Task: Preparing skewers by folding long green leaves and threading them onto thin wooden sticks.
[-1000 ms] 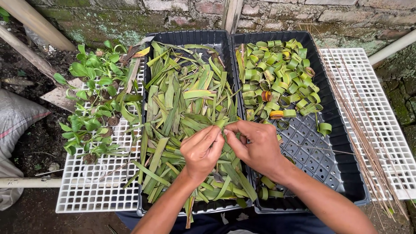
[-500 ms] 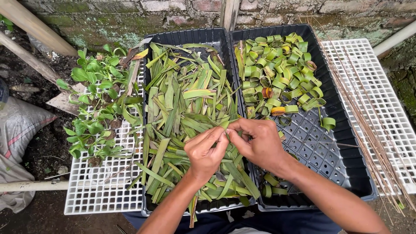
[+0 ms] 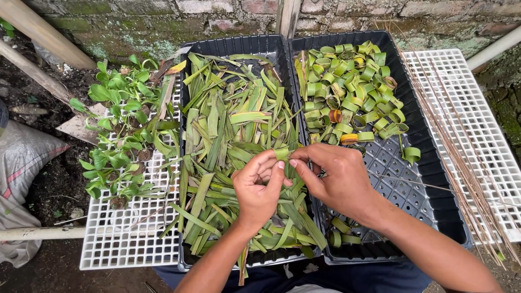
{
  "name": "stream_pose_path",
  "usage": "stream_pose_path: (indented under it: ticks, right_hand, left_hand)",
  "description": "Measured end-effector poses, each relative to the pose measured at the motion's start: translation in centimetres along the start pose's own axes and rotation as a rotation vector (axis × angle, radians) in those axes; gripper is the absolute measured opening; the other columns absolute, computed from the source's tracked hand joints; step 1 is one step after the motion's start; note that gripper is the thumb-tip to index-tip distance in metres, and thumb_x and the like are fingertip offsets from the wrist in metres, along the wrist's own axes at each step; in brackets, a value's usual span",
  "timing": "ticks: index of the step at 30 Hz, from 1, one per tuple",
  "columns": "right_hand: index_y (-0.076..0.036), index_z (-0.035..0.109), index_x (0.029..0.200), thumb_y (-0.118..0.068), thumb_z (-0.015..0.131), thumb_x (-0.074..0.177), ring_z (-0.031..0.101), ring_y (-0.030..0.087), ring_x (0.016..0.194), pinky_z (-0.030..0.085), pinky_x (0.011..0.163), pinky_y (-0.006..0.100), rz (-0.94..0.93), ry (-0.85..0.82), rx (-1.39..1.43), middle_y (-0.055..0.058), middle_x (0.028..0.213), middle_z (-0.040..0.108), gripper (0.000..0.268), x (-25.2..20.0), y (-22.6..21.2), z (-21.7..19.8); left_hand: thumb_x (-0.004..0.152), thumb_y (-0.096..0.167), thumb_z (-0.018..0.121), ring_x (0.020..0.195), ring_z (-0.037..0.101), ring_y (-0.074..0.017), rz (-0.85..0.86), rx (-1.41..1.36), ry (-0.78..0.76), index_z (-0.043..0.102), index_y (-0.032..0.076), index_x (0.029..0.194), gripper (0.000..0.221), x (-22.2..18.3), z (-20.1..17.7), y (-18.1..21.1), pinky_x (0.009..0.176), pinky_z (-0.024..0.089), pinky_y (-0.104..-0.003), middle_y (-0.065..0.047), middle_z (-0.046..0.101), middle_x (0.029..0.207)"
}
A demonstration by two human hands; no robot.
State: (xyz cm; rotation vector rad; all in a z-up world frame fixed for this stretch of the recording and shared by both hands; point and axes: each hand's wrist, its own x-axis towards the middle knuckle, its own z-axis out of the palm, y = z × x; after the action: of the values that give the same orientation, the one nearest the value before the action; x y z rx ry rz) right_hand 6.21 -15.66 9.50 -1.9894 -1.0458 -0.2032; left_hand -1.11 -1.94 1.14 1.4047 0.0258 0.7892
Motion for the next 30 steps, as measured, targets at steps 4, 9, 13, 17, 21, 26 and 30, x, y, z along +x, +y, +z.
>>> stream_pose_path:
  ticks: [4,9,13,17,21,26,30]
  right_hand:
    - [-0.007,0.078,0.089,-0.003,0.070,0.088,0.062,0.022,0.047,0.051,0.046,0.034,-0.024,-0.025,-0.039,0.007,0.064,0.073,0.009,0.5,-0.6,-0.5]
    - [-0.008,0.077,0.091,-0.003,0.069,0.088,0.064,0.027,0.052,0.053,0.052,0.038,-0.065,-0.088,-0.003,0.008,0.066,0.073,0.010,1.4,-0.3,-0.6]
    - [-0.007,0.077,0.095,-0.006,0.071,0.088,0.063,0.026,0.052,0.054,0.054,0.038,-0.057,-0.106,0.047,0.008,0.067,0.073,0.009,1.0,1.0,-0.4]
    - [-0.008,0.079,0.092,-0.006,0.073,0.088,0.059,0.023,0.050,0.053,0.054,0.037,-0.056,-0.100,0.091,0.007,0.066,0.072,0.008,0.9,1.9,-0.3]
    - [-0.008,0.080,0.092,-0.006,0.073,0.087,0.057,0.020,0.049,0.052,0.054,0.036,-0.030,-0.112,0.157,0.007,0.065,0.073,0.009,0.9,2.2,-0.2]
    - [-0.007,0.080,0.092,-0.004,0.073,0.086,0.056,0.019,0.048,0.051,0.053,0.035,-0.022,-0.131,0.184,0.007,0.064,0.072,0.010,1.0,2.4,-0.2]
    - [-0.006,0.080,0.089,-0.004,0.073,0.086,0.054,0.019,0.046,0.050,0.051,0.034,-0.049,-0.114,0.194,0.007,0.063,0.072,0.008,0.9,2.4,-0.4]
  left_hand:
    - [0.090,-0.008,0.061,0.057,0.073,-0.0187,-0.023,-0.026,-0.018,0.067,-0.012,0.110,0.022,0.6,-0.1,0.9,0.050,0.060,-0.030,-0.026,0.077,0.088]
    - [0.093,-0.006,0.057,0.052,0.071,-0.0212,-0.196,-0.128,-0.026,0.063,-0.011,0.103,0.013,1.0,-0.5,0.4,0.048,0.063,-0.031,-0.024,0.075,0.078]
    - [0.093,-0.005,0.059,0.052,0.072,-0.0201,-0.228,-0.117,-0.035,0.064,-0.011,0.101,0.012,1.0,-0.4,0.8,0.048,0.064,-0.031,-0.027,0.076,0.082]
    - [0.091,-0.006,0.062,0.049,0.072,-0.0217,-0.256,-0.108,-0.072,0.067,-0.012,0.099,0.012,1.1,-0.6,0.9,0.046,0.064,-0.029,-0.025,0.073,0.072]
    - [0.091,-0.006,0.064,0.047,0.071,-0.0200,-0.263,-0.092,-0.108,0.068,-0.012,0.100,0.012,1.5,-0.7,1.2,0.046,0.062,-0.026,-0.022,0.071,0.060]
    - [0.090,-0.008,0.064,0.048,0.071,-0.0205,-0.276,-0.150,-0.113,0.068,-0.014,0.100,0.012,1.4,-0.8,1.2,0.047,0.062,-0.027,-0.025,0.071,0.061]
    - [0.088,-0.008,0.066,0.049,0.071,-0.0192,-0.266,-0.177,-0.106,0.070,-0.014,0.099,0.013,1.2,-0.7,1.0,0.046,0.063,-0.027,-0.027,0.073,0.070]
